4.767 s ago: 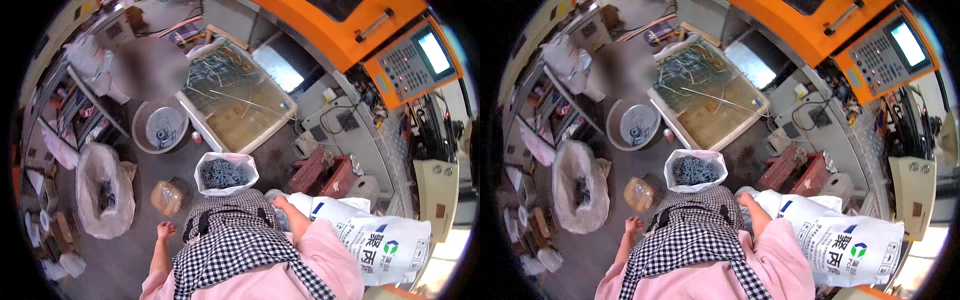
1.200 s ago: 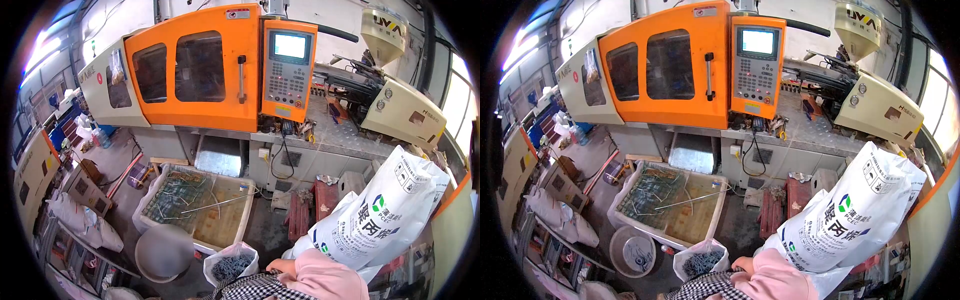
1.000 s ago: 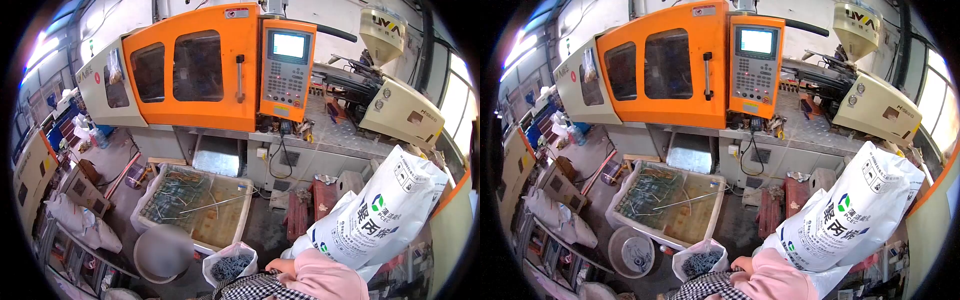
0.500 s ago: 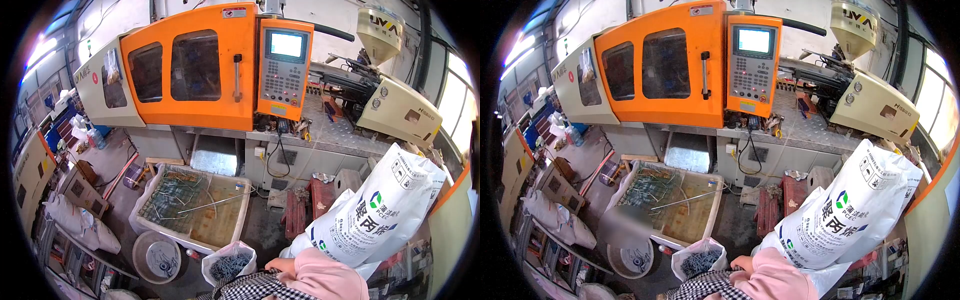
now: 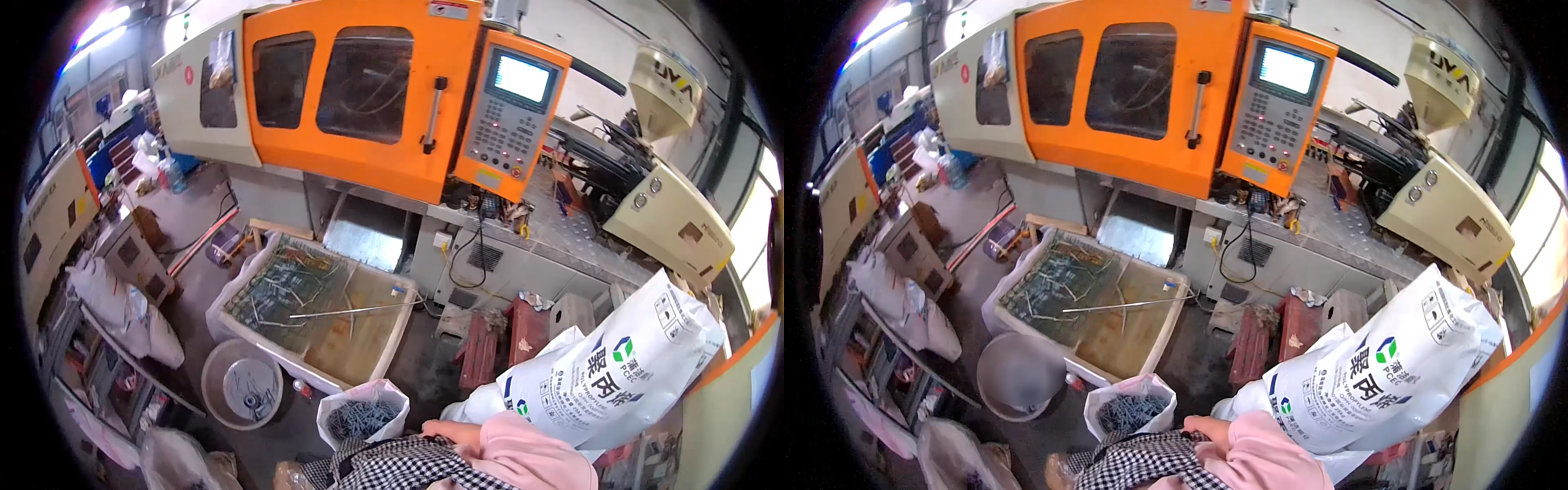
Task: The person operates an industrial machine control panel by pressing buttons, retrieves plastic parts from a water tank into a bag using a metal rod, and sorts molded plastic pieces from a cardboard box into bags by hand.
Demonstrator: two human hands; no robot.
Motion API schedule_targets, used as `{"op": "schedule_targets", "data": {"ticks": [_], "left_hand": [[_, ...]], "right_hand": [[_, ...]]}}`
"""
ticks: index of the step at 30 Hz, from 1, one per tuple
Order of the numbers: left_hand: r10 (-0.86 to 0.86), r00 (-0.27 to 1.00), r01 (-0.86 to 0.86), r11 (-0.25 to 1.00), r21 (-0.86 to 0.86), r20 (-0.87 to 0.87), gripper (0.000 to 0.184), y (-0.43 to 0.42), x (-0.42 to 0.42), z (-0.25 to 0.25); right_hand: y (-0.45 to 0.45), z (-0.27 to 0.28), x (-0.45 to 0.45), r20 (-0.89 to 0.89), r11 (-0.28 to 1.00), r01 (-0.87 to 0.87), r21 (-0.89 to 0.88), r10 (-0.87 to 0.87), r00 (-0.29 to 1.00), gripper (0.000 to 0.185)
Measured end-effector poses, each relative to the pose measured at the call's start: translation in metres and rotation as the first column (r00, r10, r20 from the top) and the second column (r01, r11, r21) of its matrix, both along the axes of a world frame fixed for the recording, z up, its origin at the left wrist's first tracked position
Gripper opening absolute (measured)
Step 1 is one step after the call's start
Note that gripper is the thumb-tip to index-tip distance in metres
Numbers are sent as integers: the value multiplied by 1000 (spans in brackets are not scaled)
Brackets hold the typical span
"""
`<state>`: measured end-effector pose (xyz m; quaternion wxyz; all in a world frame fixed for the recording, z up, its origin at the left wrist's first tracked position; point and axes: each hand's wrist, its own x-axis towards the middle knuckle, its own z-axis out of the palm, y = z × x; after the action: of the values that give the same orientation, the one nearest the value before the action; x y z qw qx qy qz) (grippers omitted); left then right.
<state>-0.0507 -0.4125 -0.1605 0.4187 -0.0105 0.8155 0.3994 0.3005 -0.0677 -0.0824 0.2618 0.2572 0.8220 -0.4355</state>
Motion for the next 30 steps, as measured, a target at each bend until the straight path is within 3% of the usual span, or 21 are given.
{"op": "schedule_targets", "data": {"ticks": [4, 9, 10, 12, 16, 25, 30], "left_hand": [[-26, 999, 24, 998, -65, -26, 23, -49, 31, -52], [-234, 958, 191, 953, -236, -169, 23, -96, 70, -94], [-184, 976, 172, 979, -105, -118, 22, -97, 72, -97], [-38, 999, 38, 997, -69, 1, 22, -97, 82, -88], [76, 993, -74, 997, -31, 93, 22, -95, 88, -79], [188, 957, -199, 980, 27, 221, 22, -98, 87, -69], [304, 892, -300, 952, -65, 333, 15, -87, 78, -36]], "right_hand": [[5, -81, -16, 235, 976, -161, 143, 125, 964, 43], [5, -96, -8, 227, 967, -165, 193, 119, 966, 52], [4, -94, -7, 239, 966, -180, 185, 133, 962, 52], [3, -91, -6, 239, 981, -115, 157, 75, 968, 50], [3, -74, -10, 230, 984, -116, 135, 83, 970, 43], [-11, -57, -18, 230, 983, 29, 180, -71, 971, 38], [-20, -53, -16, 208, 989, 41, 141, -70, 976, 36]]}}
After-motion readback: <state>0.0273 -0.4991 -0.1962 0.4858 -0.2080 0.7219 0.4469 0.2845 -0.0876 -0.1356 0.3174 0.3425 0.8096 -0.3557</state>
